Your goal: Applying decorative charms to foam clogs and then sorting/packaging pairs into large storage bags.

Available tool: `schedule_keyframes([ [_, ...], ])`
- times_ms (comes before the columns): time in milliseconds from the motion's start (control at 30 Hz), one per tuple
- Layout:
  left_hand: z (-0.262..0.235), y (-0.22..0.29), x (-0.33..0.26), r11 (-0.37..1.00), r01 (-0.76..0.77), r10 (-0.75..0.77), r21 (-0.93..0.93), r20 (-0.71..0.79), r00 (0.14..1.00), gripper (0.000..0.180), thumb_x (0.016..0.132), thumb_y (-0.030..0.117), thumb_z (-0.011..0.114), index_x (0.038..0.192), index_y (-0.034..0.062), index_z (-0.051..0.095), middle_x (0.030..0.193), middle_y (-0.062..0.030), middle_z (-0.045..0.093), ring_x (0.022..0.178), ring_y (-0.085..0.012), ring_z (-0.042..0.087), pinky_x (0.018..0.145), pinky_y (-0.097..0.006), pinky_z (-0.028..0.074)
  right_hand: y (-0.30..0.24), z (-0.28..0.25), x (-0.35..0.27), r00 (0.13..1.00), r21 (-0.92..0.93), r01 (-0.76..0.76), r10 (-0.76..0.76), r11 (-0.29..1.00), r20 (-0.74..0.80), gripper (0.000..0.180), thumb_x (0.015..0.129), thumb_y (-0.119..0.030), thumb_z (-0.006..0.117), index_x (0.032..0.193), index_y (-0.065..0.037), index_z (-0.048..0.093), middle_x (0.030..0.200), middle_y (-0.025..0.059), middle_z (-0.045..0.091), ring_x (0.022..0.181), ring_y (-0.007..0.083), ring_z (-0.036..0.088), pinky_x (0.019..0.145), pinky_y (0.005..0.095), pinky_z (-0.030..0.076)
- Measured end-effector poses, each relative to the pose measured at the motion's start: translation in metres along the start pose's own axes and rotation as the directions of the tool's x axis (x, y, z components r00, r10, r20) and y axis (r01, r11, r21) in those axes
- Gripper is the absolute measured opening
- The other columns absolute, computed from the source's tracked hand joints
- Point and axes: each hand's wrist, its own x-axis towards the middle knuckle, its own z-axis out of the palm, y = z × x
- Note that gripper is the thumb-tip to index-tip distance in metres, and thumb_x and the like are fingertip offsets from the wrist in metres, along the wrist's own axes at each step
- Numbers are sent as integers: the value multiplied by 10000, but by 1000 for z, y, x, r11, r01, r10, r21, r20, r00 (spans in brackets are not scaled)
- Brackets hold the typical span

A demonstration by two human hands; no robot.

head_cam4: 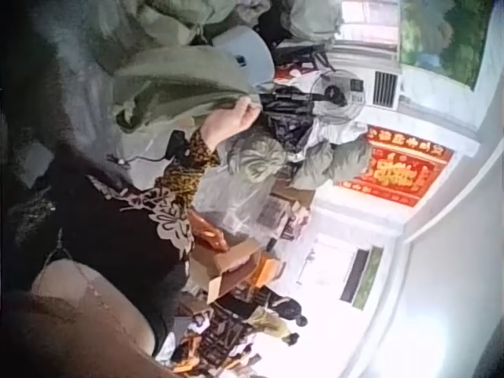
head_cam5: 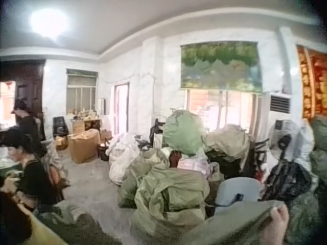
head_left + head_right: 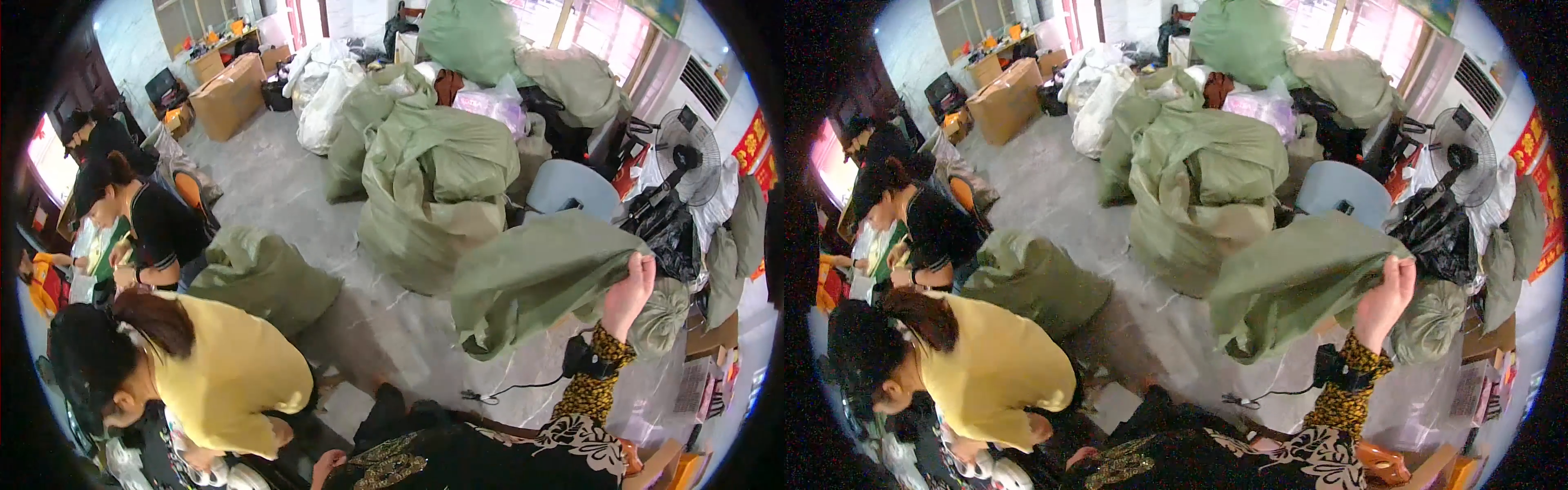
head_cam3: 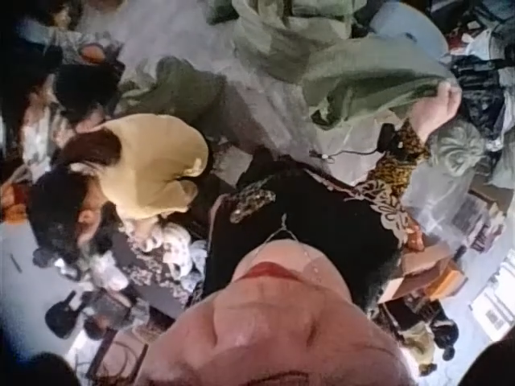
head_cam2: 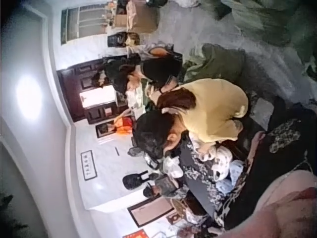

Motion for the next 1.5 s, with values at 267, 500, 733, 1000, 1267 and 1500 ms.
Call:
schedule_keyframes([
  [267,-38,152,51,916,64,1,396,-163,987,305,836,172,571,1098,21,611,985,-125,650,886,-214,635,752,-303,480,-9,19,71,974,-116,175,-189,978,-128,73,909,-84,558,863,-53,511,815,-8,544,753,93,501,692,252,417],
  [500,-52,95,128,992,92,-89,92,-37,995,657,894,601,425,1255,71,567,1197,-124,598,1128,-259,531,947,-409,385,47,67,165,957,-146,181,-208,973,-200,91,905,-118,571,917,-28,562,843,5,583,777,96,524,693,255,425],
  [733,-109,125,270,973,145,-159,178,69,985,578,898,522,489,1207,44,587,1094,-110,622,1009,-215,555,872,-382,413,130,83,288,898,-452,300,-409,840,-164,165,909,-164,582,1002,-28,586,873,-1,576,792,107,512,702,266,418],
  [1000,-156,215,384,902,197,-262,383,125,957,460,902,400,558,1126,2,609,944,-85,641,858,-166,576,772,-340,442,190,81,401,841,-492,361,-504,792,-196,171,900,-203,596,996,-62,588,830,-25,565,670,72,483,521,234,355],
  [1267,-140,401,376,914,109,-40,391,-181,983,274,893,261,568,985,8,619,806,-33,627,743,-136,561,703,-281,438,235,48,466,818,-680,354,-565,642,-108,404,795,39,500,1197,21,537,1111,187,559,1011,331,552,882,366,434],
  [1500,-218,472,409,936,2,112,351,-303,947,237,846,271,641,938,53,648,825,-136,667,741,-251,670,652,-331,515,248,137,448,817,-881,315,-573,354,62,306,905,-212,585,1137,-15,550,1029,70,592,869,156,554,674,283,460],
])
